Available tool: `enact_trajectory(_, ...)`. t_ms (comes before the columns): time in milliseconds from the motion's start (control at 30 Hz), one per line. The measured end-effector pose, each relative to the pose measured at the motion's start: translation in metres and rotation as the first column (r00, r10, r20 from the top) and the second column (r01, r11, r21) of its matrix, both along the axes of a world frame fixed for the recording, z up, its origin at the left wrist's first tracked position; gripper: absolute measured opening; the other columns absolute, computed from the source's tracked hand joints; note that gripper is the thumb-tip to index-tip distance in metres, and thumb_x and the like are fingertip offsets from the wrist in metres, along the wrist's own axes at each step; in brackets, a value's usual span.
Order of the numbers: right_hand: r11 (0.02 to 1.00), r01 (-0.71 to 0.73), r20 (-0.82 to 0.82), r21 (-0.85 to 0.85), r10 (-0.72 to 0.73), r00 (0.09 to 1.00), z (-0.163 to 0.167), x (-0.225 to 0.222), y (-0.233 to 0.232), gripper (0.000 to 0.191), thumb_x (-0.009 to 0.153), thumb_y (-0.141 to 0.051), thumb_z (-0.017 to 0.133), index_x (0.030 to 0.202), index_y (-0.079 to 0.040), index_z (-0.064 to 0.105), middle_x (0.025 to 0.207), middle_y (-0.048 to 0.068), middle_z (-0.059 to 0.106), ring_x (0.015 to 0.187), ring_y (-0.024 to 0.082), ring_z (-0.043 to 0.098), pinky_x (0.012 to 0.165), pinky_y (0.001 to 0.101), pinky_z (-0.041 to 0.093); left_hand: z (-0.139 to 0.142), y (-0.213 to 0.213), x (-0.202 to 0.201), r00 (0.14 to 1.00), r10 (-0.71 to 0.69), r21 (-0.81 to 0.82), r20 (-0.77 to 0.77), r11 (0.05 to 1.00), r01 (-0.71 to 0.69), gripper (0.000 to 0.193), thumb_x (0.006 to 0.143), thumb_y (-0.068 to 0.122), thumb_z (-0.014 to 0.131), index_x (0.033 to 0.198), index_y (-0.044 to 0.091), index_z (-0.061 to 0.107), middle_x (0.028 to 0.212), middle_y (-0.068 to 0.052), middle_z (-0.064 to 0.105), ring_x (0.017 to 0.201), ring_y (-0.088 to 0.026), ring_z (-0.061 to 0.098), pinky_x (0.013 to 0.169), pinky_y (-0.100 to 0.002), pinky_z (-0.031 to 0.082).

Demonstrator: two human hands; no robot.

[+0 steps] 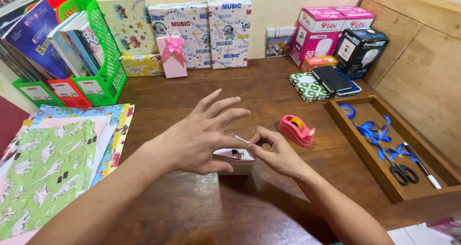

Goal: The person wraps a white rectangular box with pink and white wrapping paper at a wooden table. They cut the paper with scissors, fold it around the box, secure it with tape from a tape dispenser, and fold and tape the open ends of the paper closed.

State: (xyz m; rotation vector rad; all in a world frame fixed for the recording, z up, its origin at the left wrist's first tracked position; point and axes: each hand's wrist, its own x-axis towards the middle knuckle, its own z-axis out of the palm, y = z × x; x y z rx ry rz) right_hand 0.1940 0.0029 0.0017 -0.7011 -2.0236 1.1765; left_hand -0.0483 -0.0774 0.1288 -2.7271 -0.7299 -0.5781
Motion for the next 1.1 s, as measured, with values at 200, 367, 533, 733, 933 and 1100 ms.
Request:
enact_trajectory(200,1.0,-0.011,0.028,0.016,0.01,1.0,-0.001,0.008,-0.002,0.016,0.095,-0.021,0.069,0.093,-0.005,0.066,0.092,0.003,0.068,0.09,0.009,0.06,0.082,0.0291,0.05,-0.045,0.005,-0.015,0.998,0.045,-0.112,0.042,0.993,-0.04,0.051,0.067,0.035,0.084,0.115,0.025,0.074,0.152,-0.019,0.044,0.142,-0.043,0.037,0.113,-0.059,0.029)
enact_trajectory(367,0.966,0.115,-0.188,0.229,-0.072,0.979,-0.012,0.004,-0.026,0.016,0.099,-0.018,0.069,0.106,-0.006,0.061,0.109,0.006,0.063,0.104,0.015,0.062,0.095,0.0318,0.051,-0.064,0.005,-0.023,0.979,0.029,-0.376,0.2,0.925,0.049,0.048,0.076,0.015,0.081,0.122,0.02,0.072,0.143,-0.015,0.058,0.126,-0.035,0.06,0.1,-0.047,0.051)
enact_trajectory(533,0.743,0.111,-0.102,0.66,-0.058,0.993,-0.014,0.014,-0.038,0.03,0.083,-0.015,0.08,0.11,-0.008,0.068,0.132,0.016,0.057,0.123,0.031,0.054,0.1,0.0403,0.047,-0.069,0.004,-0.023,0.965,0.048,-0.497,0.257,0.863,0.089,0.048,0.075,0.009,0.078,0.122,0.016,0.072,0.136,-0.012,0.066,0.111,-0.033,0.07,0.092,-0.041,0.058)
enact_trajectory(733,0.678,0.21,-0.178,0.704,-0.118,0.977,-0.02,0.009,-0.041,0.025,0.083,-0.008,0.084,0.106,-0.013,0.077,0.139,0.015,0.057,0.129,0.032,0.054,0.095,0.0379,0.05,-0.068,0.008,-0.018,0.973,0.043,-0.466,0.228,0.882,0.07,0.046,0.072,0.01,0.08,0.117,0.014,0.074,0.133,-0.015,0.066,0.108,-0.036,0.069,0.09,-0.042,0.057)
enact_trajectory(933,0.758,0.159,-0.172,0.633,-0.063,0.983,-0.019,0.007,-0.033,0.023,0.084,-0.006,0.082,0.106,-0.011,0.077,0.147,0.017,0.056,0.134,0.033,0.052,0.099,0.041,0.049,-0.059,0.008,-0.019,0.975,0.09,-0.499,0.203,0.866,0.024,0.044,0.073,0.008,0.076,0.115,0.016,0.073,0.136,-0.013,0.063,0.107,-0.035,0.071,0.089,-0.042,0.059)
enact_trajectory(1100,0.804,0.138,-0.173,0.579,-0.044,0.984,-0.02,0.007,-0.029,0.022,0.086,-0.006,0.08,0.107,-0.01,0.076,0.15,0.018,0.056,0.143,0.035,0.049,0.103,0.042,0.05,-0.057,0.007,-0.015,0.979,0.081,-0.463,0.185,0.886,0.014,0.06,0.073,0.007,0.072,0.13,0.025,0.07,0.154,-0.016,0.047,0.116,-0.037,0.065,0.094,-0.044,0.055)
